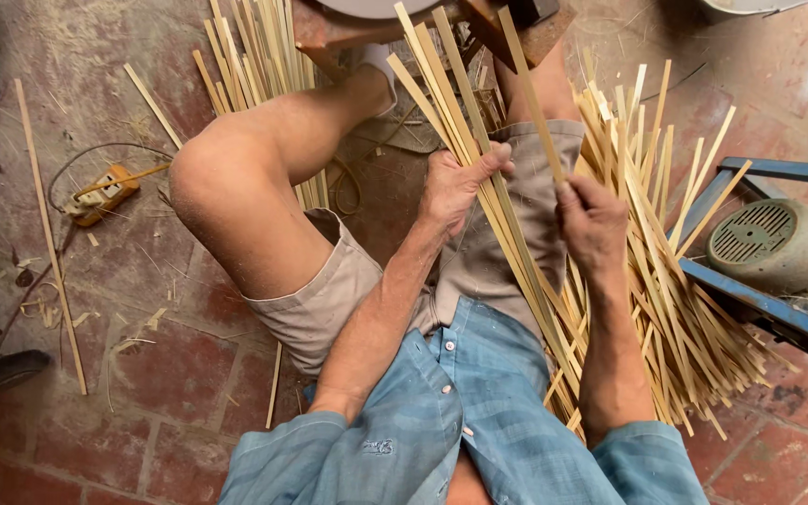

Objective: The person sits on the floor and repeatedly picks up bundles of thin bamboo strips, separates them by hand, and places them into a growing pile. The person handles the strips one at a time or in small groups, organizing them into a neat stack.

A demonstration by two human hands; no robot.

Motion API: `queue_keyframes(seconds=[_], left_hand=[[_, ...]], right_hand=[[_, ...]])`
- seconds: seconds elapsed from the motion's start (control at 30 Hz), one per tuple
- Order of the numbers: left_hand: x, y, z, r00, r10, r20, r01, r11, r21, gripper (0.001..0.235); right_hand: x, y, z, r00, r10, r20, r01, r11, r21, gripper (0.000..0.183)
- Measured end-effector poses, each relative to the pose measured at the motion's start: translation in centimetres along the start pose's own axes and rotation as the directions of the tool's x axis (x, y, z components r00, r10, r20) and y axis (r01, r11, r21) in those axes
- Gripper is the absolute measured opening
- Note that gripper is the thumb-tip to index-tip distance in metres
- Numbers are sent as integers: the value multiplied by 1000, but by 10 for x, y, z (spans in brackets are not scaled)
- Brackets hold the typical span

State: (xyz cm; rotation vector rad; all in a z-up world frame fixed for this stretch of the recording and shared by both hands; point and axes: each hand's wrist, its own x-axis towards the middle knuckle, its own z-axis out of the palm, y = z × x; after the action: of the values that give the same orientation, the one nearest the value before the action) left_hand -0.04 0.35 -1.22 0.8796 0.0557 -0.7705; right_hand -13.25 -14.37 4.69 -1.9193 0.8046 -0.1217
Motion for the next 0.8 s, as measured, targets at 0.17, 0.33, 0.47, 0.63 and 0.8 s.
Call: queue_keyframes(seconds=[0.17,0.33,0.47,0.63,0.8], left_hand=[[1,4,0,991,-131,-20,132,987,93,17],[-4,8,2,990,-124,60,119,990,74,16],[3,5,2,991,-112,70,106,991,82,16],[-3,4,0,988,-131,77,128,991,44,19],[-3,2,1,986,-142,88,142,990,-1,18]], right_hand=[[44,6,-16,998,53,21,-55,993,107,16],[47,-6,-21,992,110,63,-116,987,110,19],[44,-7,-25,997,74,31,-75,997,23,16],[79,-19,-6,994,-110,-22,110,994,-7,22],[130,-53,26,938,-342,-54,326,926,-193,33]])
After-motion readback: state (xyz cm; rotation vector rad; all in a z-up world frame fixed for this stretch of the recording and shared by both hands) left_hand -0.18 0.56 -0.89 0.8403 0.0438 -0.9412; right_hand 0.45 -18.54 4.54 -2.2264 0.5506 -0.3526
